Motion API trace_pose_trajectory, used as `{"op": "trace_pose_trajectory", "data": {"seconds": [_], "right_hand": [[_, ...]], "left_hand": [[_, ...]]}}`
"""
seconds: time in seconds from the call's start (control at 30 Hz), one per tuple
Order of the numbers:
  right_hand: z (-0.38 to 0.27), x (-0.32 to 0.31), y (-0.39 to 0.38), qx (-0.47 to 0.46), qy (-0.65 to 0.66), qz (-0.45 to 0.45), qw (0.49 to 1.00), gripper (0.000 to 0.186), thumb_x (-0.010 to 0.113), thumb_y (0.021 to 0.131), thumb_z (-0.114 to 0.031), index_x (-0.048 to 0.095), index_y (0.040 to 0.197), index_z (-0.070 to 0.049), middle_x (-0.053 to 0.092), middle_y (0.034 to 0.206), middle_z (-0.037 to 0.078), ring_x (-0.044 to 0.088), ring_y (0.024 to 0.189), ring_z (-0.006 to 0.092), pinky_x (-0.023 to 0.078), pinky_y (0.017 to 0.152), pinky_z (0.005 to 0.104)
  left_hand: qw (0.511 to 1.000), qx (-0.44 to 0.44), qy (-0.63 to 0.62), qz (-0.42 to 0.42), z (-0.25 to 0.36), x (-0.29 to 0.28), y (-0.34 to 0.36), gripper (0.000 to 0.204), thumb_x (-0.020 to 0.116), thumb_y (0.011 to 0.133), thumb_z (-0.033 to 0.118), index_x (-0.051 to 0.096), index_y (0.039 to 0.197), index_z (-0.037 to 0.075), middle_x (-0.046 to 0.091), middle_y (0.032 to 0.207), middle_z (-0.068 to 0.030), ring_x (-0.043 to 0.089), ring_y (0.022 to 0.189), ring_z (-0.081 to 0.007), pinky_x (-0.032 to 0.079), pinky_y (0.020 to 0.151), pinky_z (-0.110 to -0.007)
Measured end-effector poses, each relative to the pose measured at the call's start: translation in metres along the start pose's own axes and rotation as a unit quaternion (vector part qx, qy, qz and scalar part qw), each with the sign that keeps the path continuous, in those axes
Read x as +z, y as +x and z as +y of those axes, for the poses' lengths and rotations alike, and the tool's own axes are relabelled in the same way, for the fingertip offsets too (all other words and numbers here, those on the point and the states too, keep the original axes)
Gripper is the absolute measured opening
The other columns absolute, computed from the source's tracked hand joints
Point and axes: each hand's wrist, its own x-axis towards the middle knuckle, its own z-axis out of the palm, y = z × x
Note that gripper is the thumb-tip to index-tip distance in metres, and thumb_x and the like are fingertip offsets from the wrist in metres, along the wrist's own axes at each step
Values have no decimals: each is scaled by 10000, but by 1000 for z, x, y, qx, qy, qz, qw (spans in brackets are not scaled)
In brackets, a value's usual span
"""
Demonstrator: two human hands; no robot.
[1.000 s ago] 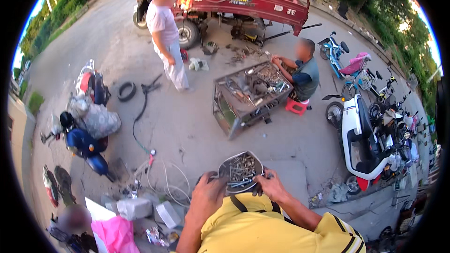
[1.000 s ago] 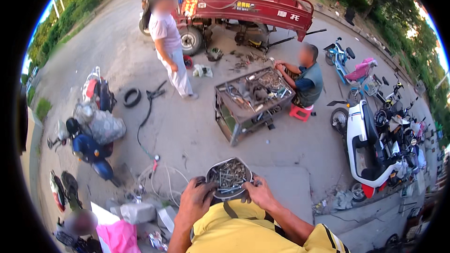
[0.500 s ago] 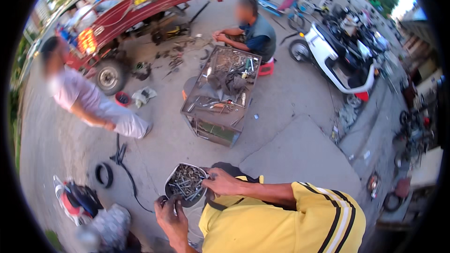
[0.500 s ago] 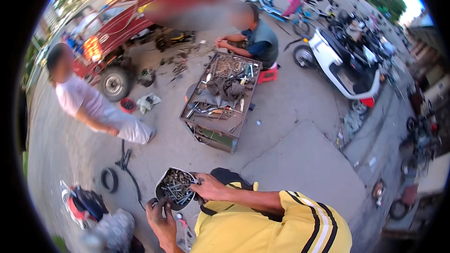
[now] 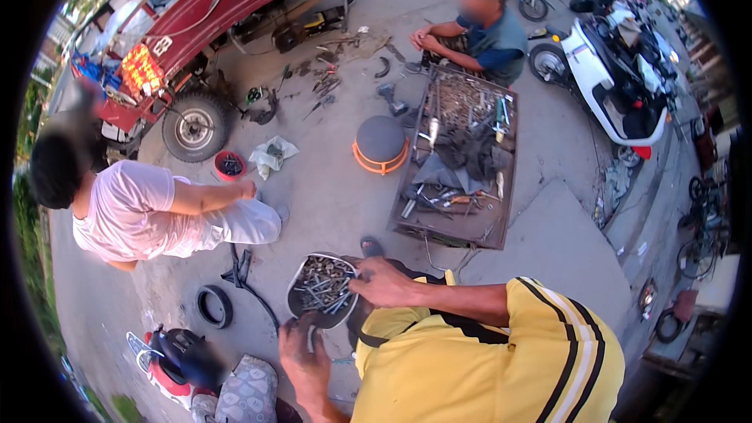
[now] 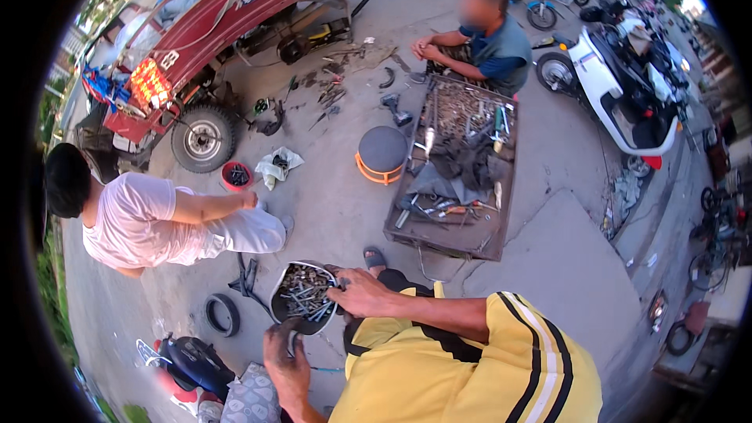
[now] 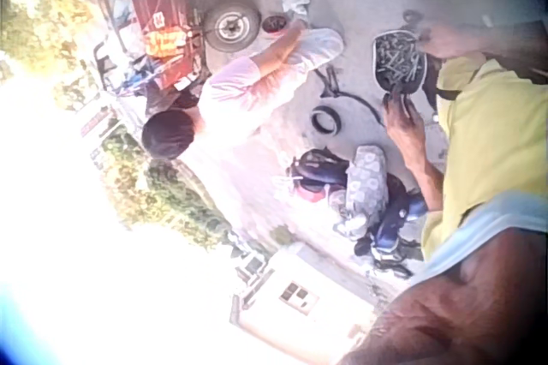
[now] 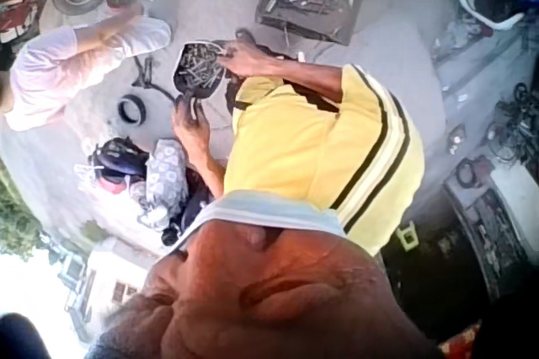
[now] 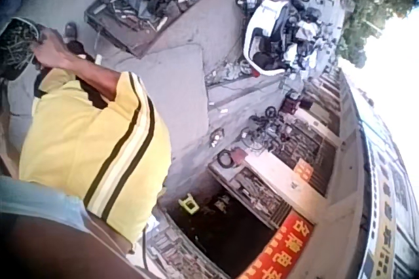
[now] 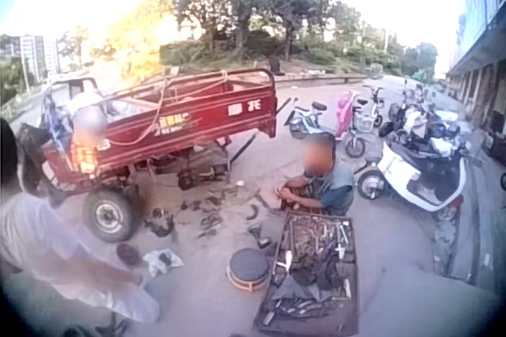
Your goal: The person works on the drum brake assembly of a vehicle by removing and replacing small metal components with their hands and a screwdriver.
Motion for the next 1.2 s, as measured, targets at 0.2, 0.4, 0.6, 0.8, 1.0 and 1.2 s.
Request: {"op": "trace_pose_trajectory", "data": {"seconds": [0.2, 0.4, 0.6, 0.8, 1.0, 1.2], "right_hand": [[-44, -21, 81, 170, 145, -42, 974, 259, 569, 909, -206, 642, 977, 34, 635, 585, 91, 602, 470, 154, 454, 454, 308], [-41, -65, 124, 223, 156, 90, 958, 244, 599, 882, -191, 659, 906, 45, 631, 609, 81, 575, 458, 147, 439, 439, 305], [7, -96, 167, 259, 239, 241, 904, 191, 599, 895, -137, 642, 809, 28, 604, 573, 67, 551, 403, 154, 433, 402, 275], [9, -123, 244, 270, 316, 349, 840, 177, 600, 880, -107, 588, 772, 33, 613, 573, 109, 608, 434, 212, 447, 393, 297], [17, -155, 306, 269, 289, 454, 799, 216, 583, 905, -162, 533, 936, 45, 633, 628, 166, 602, 433, 232, 446, 405, 303], [15, -194, 356, 272, 337, 470, 769, 236, 589, 897, -140, 453, 1039, -9, 683, 716, 177, 631, 494, 248, 452, 426, 318]], "left_hand": [[999, -48, 0, 3, -17, -30, 95, 245, 629, 767, -98, 704, 974, 10, 674, 908, -149, 607, 873, -329, 483, 795, -385], [992, 98, -21, -73, -34, -16, 202, 260, 696, 746, -37, 692, 997, 31, 709, 975, -100, 647, 916, -293, 532, 790, -384], [961, 199, -100, -166, -42, 11, 309, 304, 691, 757, -31, 680, 1056, 16, 699, 1000, -118, 654, 908, -296, 540, 781, -379], [945, 215, -135, -205, -78, 16, 415, 288, 705, 773, -5, 693, 1057, 40, 678, 899, -109, 651, 838, -284, 536, 736, -382], [926, 223, -122, -280, -97, 20, 536, 263, 664, 779, 34, 689, 1040, 51, 669, 936, -118, 663, 877, -324, 540, 774, -416], [914, 257, -139, -283, -119, 39, 627, 284, 663, 786, 25, 687, 1068, 45, 668, 946, -127, 665, 853, -325, 546, 738, -407]]}}
